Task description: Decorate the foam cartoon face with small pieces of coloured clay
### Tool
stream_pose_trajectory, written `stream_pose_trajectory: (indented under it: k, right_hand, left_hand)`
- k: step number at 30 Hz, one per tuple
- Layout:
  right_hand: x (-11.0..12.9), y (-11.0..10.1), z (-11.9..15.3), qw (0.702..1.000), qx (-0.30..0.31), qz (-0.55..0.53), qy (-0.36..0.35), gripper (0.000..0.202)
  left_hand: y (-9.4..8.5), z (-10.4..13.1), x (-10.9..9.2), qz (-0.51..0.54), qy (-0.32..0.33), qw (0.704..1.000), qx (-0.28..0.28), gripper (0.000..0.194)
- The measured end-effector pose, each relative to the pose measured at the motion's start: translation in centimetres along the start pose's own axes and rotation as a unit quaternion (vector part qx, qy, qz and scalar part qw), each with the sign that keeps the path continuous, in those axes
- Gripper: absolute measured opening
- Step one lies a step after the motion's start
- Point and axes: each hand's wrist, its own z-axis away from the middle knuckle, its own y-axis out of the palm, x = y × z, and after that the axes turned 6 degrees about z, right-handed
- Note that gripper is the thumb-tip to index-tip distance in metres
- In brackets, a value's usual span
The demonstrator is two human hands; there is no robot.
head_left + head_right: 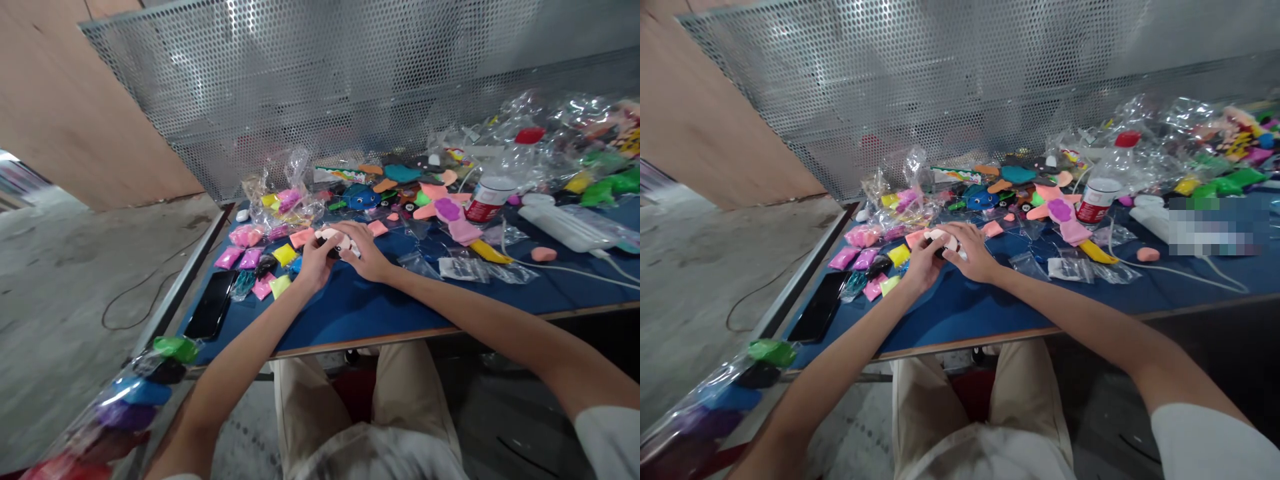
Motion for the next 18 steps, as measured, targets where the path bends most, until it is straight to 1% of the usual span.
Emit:
stream_pose_trajectory:
  k: [4, 6, 10, 14, 18]
  right_hand:
    - [-0.2, -0.04, -0.27, 1.0, -0.004, 0.0, -0.006, 0.054]
    - [-0.38, -0.07, -0.38, 1.0, -0.01, 0.004, -0.01, 0.05]
    - [-0.62, -0.26, -0.49, 1.0, -0.007, 0.005, -0.013, 0.047]
    - [-0.7, -0.45, -0.58, 1.0, -0.011, -0.009, -0.021, 0.046]
    - [-0.8, -0.57, -0.69, 0.999, -0.018, -0.03, 0.009, 0.046]
  left_hand:
    - [-0.08, -0.13, 0.12, 0.004, -0.003, 1.0, 0.004, 0.036]
    - [-0.15, -0.21, 0.18, 0.005, -0.004, 1.0, -0.002, 0.035]
    - [-0.22, -0.31, 0.2, 0.004, -0.006, 1.0, -0.015, 0.033]
    - [-0.14, -0.32, 0.21, 0.003, 0.004, 1.0, -0.012, 0.033]
    - [-0.18, -0.22, 0.48, -0.012, 0.038, 0.999, 0.0, 0.03]
